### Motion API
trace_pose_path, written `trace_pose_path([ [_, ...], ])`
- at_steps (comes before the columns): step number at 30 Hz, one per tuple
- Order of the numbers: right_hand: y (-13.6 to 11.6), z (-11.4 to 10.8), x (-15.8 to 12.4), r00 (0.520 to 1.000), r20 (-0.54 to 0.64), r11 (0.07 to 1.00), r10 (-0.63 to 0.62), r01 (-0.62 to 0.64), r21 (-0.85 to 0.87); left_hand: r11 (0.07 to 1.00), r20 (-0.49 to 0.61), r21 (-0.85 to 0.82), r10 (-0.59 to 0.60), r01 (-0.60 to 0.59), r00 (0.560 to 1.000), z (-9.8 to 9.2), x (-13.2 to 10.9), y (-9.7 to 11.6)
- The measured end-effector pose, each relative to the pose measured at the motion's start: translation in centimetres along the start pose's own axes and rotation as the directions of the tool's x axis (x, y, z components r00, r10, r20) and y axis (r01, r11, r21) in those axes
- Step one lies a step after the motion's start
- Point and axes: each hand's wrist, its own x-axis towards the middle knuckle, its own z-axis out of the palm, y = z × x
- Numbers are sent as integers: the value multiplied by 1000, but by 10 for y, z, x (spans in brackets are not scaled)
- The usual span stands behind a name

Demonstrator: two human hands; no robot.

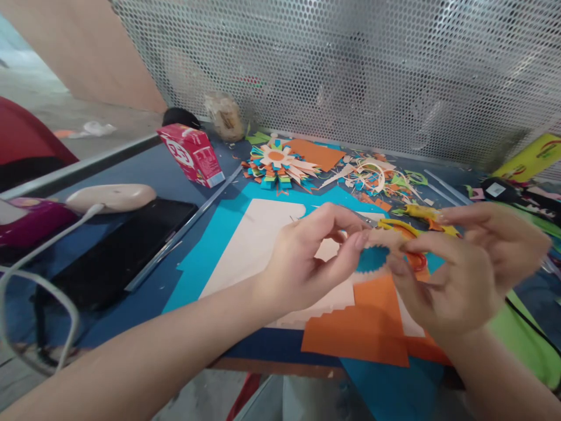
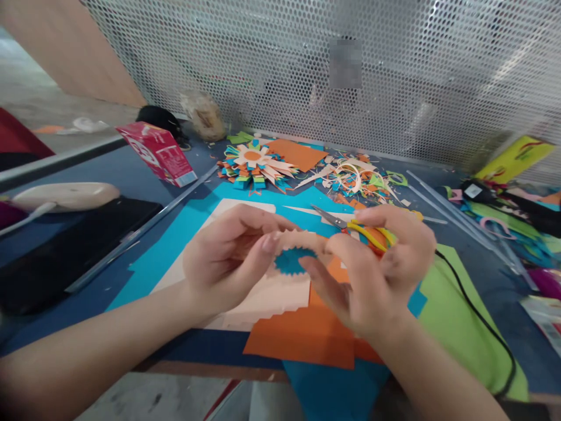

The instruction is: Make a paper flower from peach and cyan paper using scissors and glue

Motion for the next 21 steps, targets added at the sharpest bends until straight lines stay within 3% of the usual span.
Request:
trace_pose_path([
  [5, -4, 4, 5, 989, 123, 992, -78, 88, -85, 998, 26, -58, -32, 34, 999, 1, -3, 2],
  [12, -1, 4, 5, 982, 147, 972, -122, 148, -181, 989, 151, -146, -16, 39, 988, -1, -3, 1],
  [21, 6, 4, 11, 953, 167, 933, -254, 286, -216, 996, 218, 41, 72, -83, 973, -3, -3, -1],
])
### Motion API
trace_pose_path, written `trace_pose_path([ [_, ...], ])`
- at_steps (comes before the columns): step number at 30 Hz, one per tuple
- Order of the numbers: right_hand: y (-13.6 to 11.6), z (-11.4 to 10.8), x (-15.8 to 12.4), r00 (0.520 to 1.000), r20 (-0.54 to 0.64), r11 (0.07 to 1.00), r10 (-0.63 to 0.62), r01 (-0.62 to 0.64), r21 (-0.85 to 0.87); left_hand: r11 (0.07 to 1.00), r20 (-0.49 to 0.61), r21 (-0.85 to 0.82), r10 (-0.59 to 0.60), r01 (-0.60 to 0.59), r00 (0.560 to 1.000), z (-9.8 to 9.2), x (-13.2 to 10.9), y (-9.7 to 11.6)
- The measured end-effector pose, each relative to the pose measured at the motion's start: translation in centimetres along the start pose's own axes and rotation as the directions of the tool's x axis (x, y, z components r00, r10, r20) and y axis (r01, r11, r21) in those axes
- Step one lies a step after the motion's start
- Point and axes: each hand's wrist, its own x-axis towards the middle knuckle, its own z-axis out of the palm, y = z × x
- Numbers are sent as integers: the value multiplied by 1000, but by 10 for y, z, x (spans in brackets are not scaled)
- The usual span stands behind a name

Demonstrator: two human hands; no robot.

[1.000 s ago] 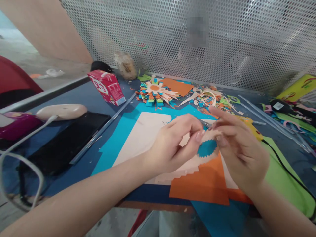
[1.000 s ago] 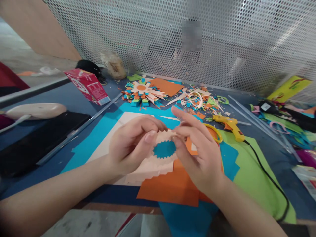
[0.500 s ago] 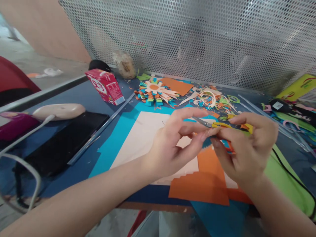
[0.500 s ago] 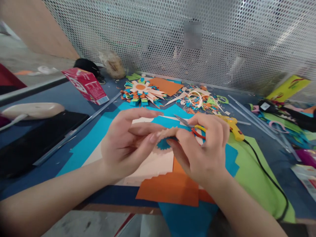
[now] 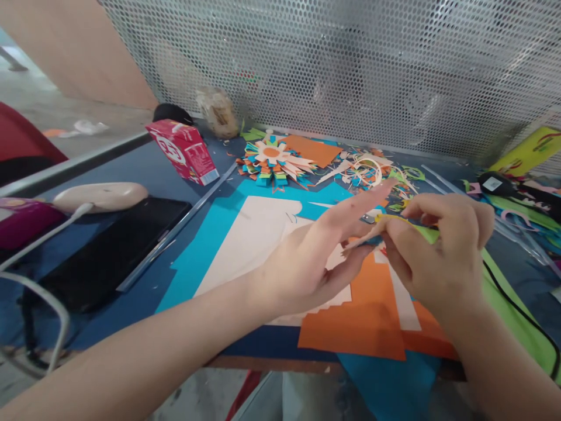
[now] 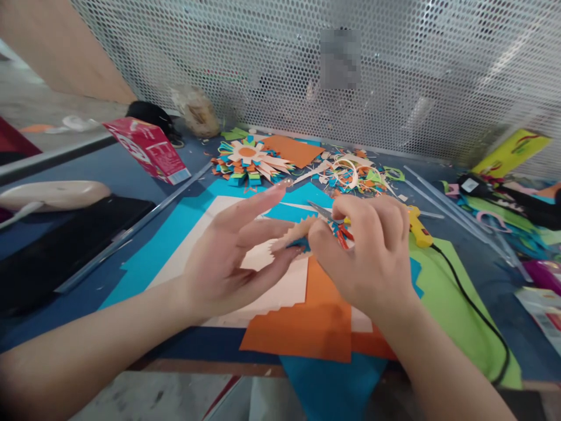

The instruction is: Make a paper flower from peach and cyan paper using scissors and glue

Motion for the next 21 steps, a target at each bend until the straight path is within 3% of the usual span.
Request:
trace_pose_path([
  [4, 5, 1, 2, 995, -10, 994, -102, 103, 26, 1000, 31, 16, 26, -27, 999, 2, -1, -2],
  [10, 10, 3, 2, 994, -86, 979, -72, 87, 182, 995, 75, -59, 83, -79, 994, 1, 2, -4],
  [17, 14, 3, 5, 976, -196, 938, -97, 156, 309, 991, 91, -127, -35, 46, 995, -4, 4, 2],
  [21, 12, 1, -1, 977, -213, 944, -24, 92, 318, 985, 55, -148, -82, 90, 995, -5, 5, 5],
])
